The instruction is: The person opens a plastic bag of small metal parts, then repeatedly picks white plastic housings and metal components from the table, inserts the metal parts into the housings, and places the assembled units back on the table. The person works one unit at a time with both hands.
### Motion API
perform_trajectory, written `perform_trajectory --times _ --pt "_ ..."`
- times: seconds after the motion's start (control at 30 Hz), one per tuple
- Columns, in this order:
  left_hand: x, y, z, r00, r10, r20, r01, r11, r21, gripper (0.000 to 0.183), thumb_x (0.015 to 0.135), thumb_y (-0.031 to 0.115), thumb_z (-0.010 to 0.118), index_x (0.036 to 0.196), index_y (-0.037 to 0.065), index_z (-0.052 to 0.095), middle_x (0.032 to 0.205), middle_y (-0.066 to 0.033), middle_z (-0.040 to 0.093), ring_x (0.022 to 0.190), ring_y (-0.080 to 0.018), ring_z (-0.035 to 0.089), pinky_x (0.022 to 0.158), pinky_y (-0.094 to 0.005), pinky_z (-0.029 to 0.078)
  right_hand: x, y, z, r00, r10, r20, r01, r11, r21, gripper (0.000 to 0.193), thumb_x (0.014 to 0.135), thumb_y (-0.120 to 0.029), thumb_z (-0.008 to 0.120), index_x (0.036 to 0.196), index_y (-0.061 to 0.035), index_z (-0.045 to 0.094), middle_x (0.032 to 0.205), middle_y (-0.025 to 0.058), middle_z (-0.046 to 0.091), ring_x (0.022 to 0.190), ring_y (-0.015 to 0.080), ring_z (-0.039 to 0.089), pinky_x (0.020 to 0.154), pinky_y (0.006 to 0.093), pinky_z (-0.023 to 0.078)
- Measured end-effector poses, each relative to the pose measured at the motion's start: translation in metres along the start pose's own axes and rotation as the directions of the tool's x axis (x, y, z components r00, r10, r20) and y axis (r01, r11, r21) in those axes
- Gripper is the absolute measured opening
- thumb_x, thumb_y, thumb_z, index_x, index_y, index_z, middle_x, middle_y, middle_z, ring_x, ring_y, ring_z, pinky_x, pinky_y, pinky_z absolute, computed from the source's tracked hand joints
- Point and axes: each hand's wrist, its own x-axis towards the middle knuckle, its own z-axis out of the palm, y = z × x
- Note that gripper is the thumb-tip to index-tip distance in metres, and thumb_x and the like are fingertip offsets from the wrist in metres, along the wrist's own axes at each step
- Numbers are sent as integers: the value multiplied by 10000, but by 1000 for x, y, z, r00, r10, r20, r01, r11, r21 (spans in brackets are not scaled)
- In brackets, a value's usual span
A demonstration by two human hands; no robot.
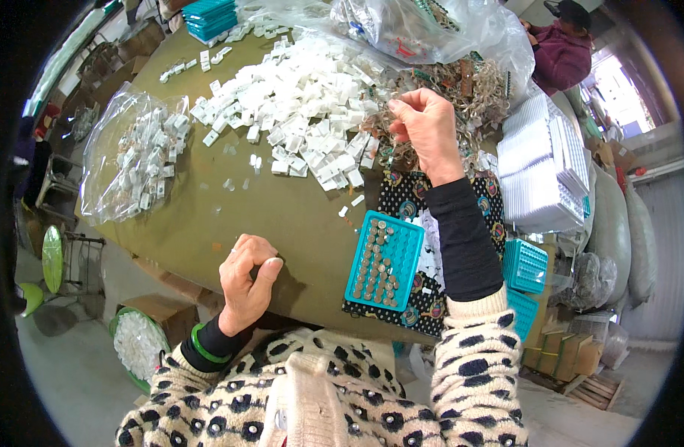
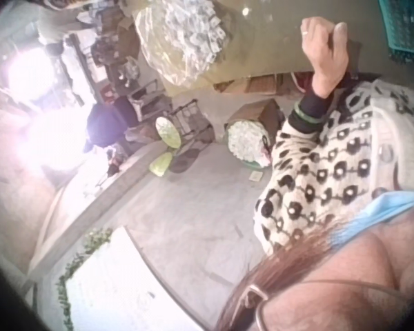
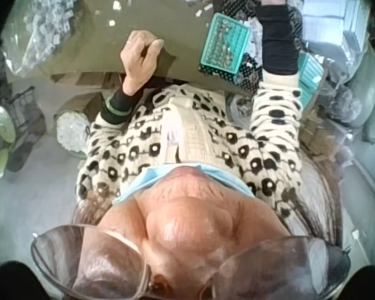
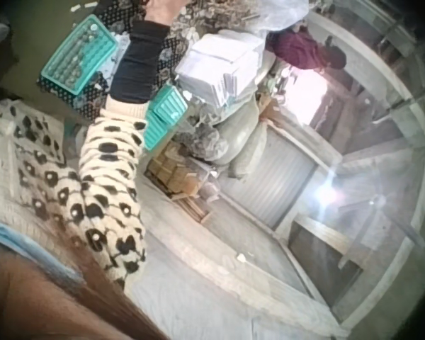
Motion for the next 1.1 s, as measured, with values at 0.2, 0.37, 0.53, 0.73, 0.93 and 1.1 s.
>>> perform_trajectory --times 0.2,0.37,0.53,0.73,0.93,1.1 --pt "-2 -2 1 1000 14 -19 -14 1000 2 220 791 7 715 721 39 510 684 -63 551 645 -251 526 644 -336 406 -14 -12 -4 1000 -14 19 15 998 -59 124 849 -66 704 866 23 619 751 94 660 602 169 680 471 280 539" --pt "-5 -3 1 999 22 -30 -22 1000 -6 225 810 18 709 714 37 506 664 -63 526 638 -251 510 636 -343 399 -24 -30 -13 998 26 52 -40 961 274 116 874 -62 672 897 33 611 840 153 686 688 222 696 561 323 586" --pt "-6 -4 1 999 39 -35 -39 999 -5 221 810 25 715 716 33 515 663 -68 527 632 -254 507 622 -343 395 -31 -24 -7 923 -343 175 314 408 -857 79 870 -48 653 866 2 591 799 130 685 696 201 697 564 303 578" --pt "-1 10 1 993 -105 -47 97 983 -157 96 826 7 704 830 0 609 733 -71 595 677 -200 586 630 -309 470 -69 -33 13 998 60 25 -65 950 306 130 916 -50 638 943 46 555 882 194 685 745 276 718 568 337 610" --pt "12 29 2 888 -429 164 422 619 -663 279 915 -6 622 1189 -36 579 956 -48 615 845 -105 634 735 -247 546 -133 -46 51 987 125 101 -158 880 449 124 919 -46 631 944 51 558 889 198 680 743 278 709 644 385 614" --pt "19 32 2 912 -378 159 389 671 -631 332 901 -20 654 1223 -27 573 986 -71 650 882 -120 654 692 -243 562 -172 -43 69 971 178 160 -237 810 537 131 918 -57 639 953 51 573 885 184 684 744 253 708 659 378 611"
